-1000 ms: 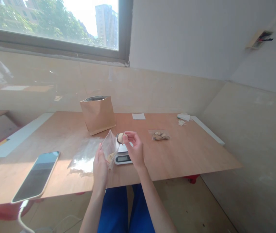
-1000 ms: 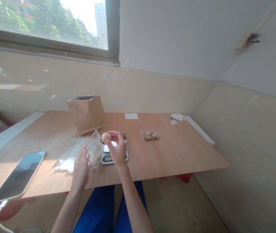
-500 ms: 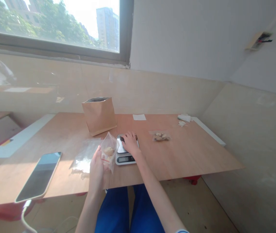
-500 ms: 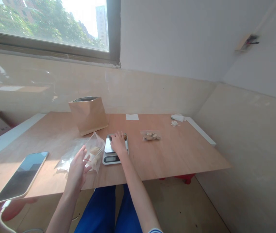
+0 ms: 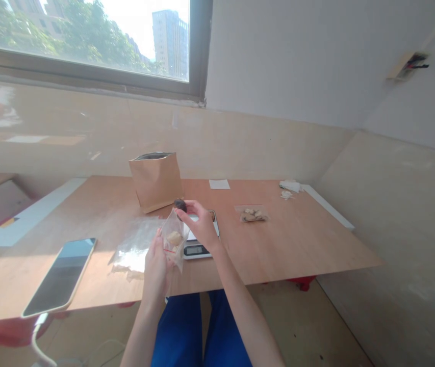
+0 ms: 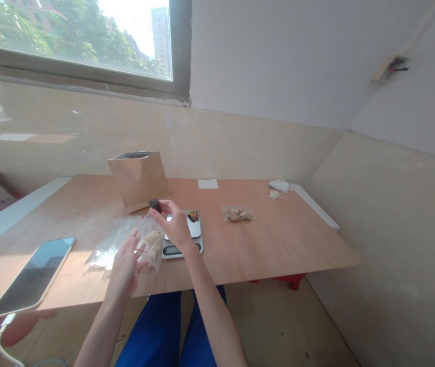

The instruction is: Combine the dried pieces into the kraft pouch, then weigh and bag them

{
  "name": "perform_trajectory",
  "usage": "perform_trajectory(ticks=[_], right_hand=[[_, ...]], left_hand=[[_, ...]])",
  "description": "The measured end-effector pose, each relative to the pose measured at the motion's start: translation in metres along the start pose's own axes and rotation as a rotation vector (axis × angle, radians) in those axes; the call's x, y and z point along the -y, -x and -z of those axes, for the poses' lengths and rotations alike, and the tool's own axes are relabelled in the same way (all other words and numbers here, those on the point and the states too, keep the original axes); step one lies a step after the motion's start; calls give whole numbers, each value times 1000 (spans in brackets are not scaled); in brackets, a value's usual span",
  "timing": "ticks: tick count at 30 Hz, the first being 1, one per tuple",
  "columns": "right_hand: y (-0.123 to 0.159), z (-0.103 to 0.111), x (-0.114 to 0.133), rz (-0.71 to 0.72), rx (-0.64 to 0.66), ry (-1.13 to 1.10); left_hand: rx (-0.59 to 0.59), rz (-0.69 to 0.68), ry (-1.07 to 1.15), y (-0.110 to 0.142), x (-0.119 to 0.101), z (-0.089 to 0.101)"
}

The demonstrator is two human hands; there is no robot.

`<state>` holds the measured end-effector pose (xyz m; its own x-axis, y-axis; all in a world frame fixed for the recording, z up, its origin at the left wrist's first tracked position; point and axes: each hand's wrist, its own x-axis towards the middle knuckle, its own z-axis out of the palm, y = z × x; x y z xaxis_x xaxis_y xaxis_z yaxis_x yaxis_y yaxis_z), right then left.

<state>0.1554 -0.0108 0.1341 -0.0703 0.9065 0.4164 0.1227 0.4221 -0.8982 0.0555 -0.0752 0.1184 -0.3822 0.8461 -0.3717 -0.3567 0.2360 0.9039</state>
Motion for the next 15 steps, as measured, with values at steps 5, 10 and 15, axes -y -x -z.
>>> perform_trajectory(ticks=[5, 10, 15], right_hand=[[-6, 2, -7, 12, 105, 214], [-6, 11, -10, 37, 156, 299], [-2, 10, 2, 56, 265, 449]], left_hand=[[66, 42, 4, 6, -4, 1], [69, 40, 8, 7, -8, 2], [61, 33, 10, 7, -8, -1]])
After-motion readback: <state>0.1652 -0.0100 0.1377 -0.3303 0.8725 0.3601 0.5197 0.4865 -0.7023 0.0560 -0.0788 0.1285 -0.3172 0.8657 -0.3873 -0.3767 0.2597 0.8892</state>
